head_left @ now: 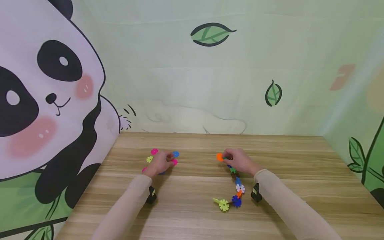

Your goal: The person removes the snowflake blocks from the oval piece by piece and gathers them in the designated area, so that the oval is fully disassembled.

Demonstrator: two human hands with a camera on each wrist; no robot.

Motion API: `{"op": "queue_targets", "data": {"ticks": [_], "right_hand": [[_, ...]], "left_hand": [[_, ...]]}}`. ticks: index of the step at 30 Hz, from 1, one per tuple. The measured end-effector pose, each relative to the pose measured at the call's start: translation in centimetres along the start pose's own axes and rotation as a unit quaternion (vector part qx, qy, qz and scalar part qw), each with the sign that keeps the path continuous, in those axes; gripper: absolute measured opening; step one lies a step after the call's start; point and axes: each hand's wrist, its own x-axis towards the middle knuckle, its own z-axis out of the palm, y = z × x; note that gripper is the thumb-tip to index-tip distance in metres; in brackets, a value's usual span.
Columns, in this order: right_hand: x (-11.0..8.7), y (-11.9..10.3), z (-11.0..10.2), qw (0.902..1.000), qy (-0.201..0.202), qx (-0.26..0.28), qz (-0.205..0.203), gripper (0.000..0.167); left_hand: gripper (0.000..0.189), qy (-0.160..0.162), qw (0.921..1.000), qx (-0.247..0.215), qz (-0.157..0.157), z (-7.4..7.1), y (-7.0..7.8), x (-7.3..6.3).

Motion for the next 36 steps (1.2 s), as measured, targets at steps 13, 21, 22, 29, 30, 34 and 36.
{"op": "queue_targets", "data": {"ticks": [13, 21, 22, 29, 30, 34, 36], "right_hand": [[0.0, 0.0, 0.1, 1.0, -0.001, 0.001, -0.007, 0.009], [0.1, 0.0, 0.2, 1.0, -0.002, 0.002, -0.003, 0.008], [0.1, -0.1, 0.2, 1.0, -0.001, 0.002, -0.007, 0.008], [0.1, -0.2, 0.1, 0.9999, 0.005, -0.002, -0.015, 0.007], [0.1, -0.2, 0.1, 1.0, 0.004, 0.0, -0.008, 0.007], [0.2, -0.3, 0.1, 1.0, 0.0, -0.006, 0.003, 0.008], [0.2, -0.3, 0.1, 1.0, -0.002, -0.009, 0.004, 0.008]], "left_hand": [[0.03, 0.009, 0.9996, -0.007, 0.026, 0.1, 2.3, 0.1], [0.029, 0.018, 0.9982, -0.031, 0.049, 1.0, 4.2, 0.4], [0.029, 0.021, 0.9977, -0.032, 0.056, 1.1, 4.4, 0.4], [0.027, 0.014, 0.9966, -0.042, 0.069, 2.2, 5.8, 0.9], [0.026, 0.012, 0.9964, -0.046, 0.071, 2.4, 6.0, 0.9], [0.023, 0.002, 0.9948, -0.074, 0.07, 3.1, 7.1, 1.0], [0.021, 0.0, 0.9934, -0.086, 0.075, 3.5, 7.6, 1.0]]}}
